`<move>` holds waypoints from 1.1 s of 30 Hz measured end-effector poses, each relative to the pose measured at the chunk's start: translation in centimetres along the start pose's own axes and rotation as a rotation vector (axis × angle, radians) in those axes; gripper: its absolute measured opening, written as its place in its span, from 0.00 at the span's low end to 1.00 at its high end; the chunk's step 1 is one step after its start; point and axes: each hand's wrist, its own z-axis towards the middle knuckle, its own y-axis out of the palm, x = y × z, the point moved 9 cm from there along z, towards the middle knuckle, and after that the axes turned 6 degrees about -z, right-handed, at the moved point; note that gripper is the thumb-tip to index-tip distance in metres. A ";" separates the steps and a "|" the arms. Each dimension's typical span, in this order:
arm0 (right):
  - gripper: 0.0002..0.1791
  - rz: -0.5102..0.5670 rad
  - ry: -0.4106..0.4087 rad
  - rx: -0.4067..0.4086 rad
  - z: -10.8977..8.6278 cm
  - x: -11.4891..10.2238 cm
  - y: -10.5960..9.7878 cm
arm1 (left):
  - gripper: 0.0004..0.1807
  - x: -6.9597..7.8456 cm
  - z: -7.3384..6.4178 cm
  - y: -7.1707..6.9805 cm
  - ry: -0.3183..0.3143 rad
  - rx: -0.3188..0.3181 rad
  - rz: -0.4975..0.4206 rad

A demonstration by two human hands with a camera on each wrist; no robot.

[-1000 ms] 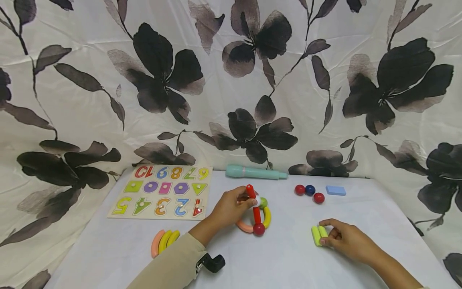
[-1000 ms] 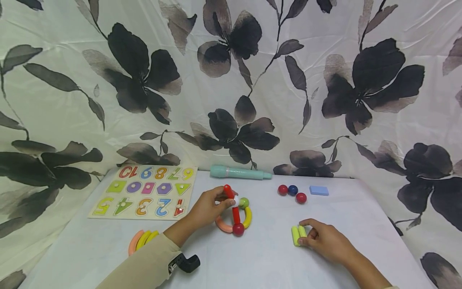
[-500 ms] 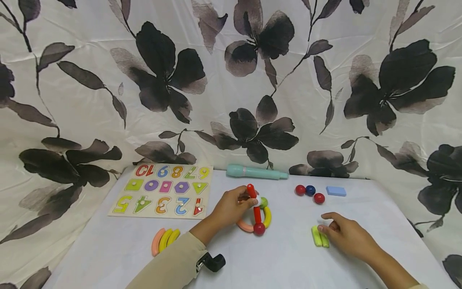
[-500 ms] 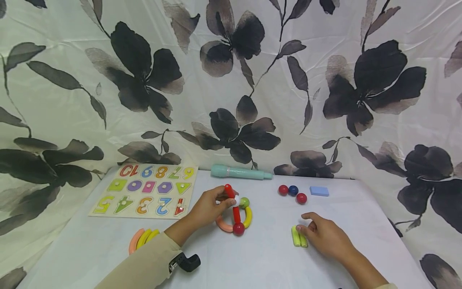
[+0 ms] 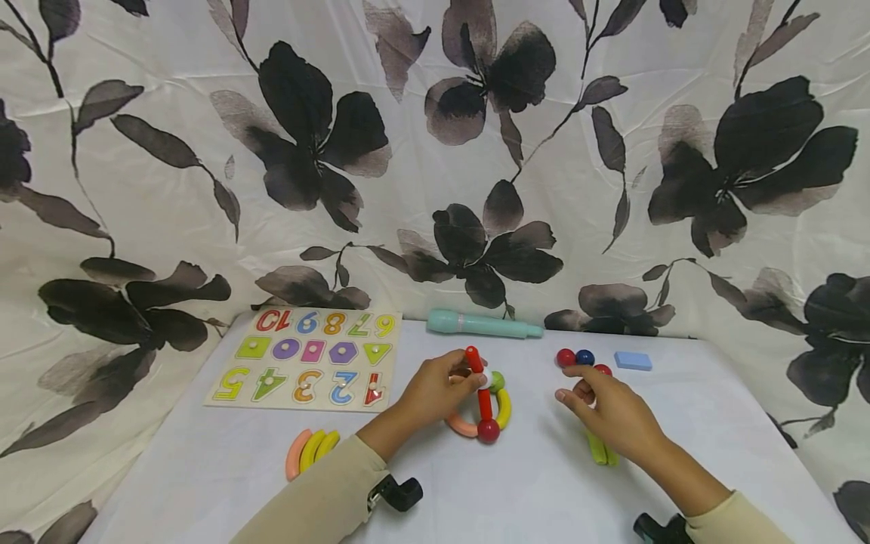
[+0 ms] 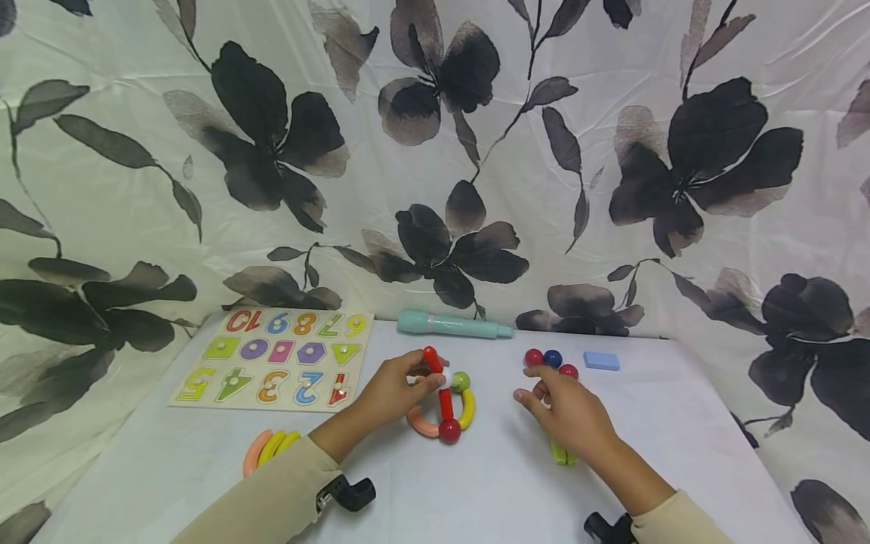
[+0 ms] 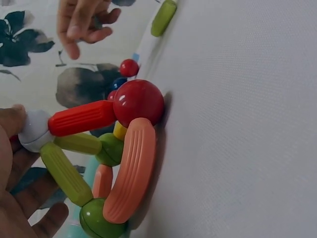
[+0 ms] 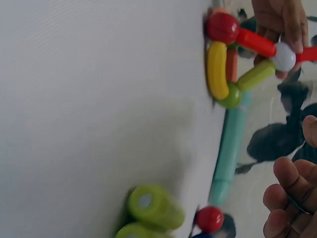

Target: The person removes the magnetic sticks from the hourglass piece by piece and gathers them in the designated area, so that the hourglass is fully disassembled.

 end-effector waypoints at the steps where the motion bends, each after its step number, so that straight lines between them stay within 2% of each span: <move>1: 0.27 0.001 -0.010 0.001 0.3 -0.5 0.1 | 0.10 0.0 0.0 0.0 0.001 -0.002 0.006; 8: 0.28 0.011 -0.086 0.019 1.9 -4.0 0.8 | 0.13 -0.4 0.1 0.0 -0.019 -0.039 0.037; 15: 0.33 0.059 -0.193 0.047 2.9 -7.3 1.3 | 0.15 -0.5 0.2 0.1 0.020 -0.050 0.029; 20: 0.37 0.088 -0.237 0.059 3.9 -9.3 1.9 | 0.14 -0.9 0.2 -0.1 0.037 -0.036 0.012; 27: 0.40 0.070 -0.302 0.073 4.5 -11.2 2.5 | 0.12 -1.1 0.3 -0.2 0.043 -0.029 -0.003; 33: 0.33 0.033 -0.306 0.092 4.6 -11.7 2.6 | 0.12 -1.1 0.4 -0.2 0.035 -0.029 0.006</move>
